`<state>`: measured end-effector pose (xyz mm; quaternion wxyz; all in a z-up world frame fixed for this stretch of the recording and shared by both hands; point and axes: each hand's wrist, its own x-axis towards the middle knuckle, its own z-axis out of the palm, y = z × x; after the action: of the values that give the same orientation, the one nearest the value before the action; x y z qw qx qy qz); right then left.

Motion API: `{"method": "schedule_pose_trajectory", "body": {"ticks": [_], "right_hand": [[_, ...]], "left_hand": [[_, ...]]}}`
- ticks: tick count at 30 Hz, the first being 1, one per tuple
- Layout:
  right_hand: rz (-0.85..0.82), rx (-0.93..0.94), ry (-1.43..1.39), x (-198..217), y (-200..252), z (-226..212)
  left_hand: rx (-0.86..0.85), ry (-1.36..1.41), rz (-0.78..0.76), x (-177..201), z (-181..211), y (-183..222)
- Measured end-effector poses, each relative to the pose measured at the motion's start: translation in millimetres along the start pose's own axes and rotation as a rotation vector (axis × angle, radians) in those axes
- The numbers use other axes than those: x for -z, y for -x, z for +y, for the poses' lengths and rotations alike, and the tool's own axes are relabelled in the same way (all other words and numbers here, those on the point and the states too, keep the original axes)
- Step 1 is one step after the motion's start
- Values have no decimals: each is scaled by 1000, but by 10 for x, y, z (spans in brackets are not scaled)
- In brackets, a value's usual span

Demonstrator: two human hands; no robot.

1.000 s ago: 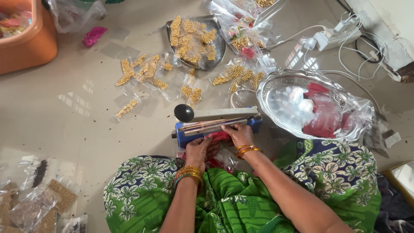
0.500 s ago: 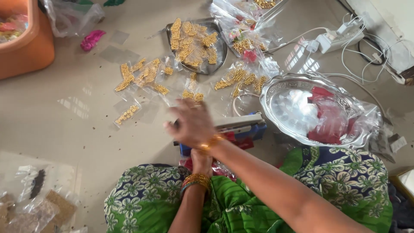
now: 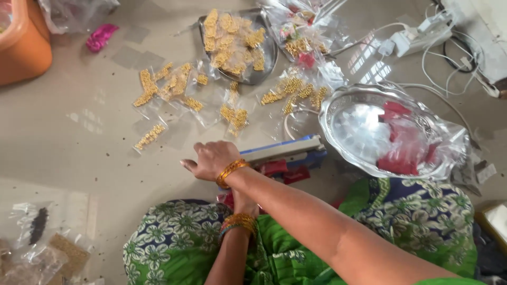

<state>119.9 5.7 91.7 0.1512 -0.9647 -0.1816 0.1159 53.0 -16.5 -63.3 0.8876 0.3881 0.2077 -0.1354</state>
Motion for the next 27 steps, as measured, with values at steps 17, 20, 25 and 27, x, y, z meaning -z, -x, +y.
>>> {"method": "schedule_pose_trajectory", "body": {"ticks": [17, 20, 25, 27], "right_hand": [[495, 340, -79, -60, 1207, 710], [638, 248, -95, -257, 1531, 1047], [503, -81, -19, -450, 1557, 1280], [534, 0, 152, -442, 1464, 1220]], "left_hand": [[-138, -171, -85, 241, -220, -240], [-117, -148, -92, 352, -418, -419], [39, 5, -22, -62, 65, 137], [67, -38, 56, -41, 82, 115]]}}
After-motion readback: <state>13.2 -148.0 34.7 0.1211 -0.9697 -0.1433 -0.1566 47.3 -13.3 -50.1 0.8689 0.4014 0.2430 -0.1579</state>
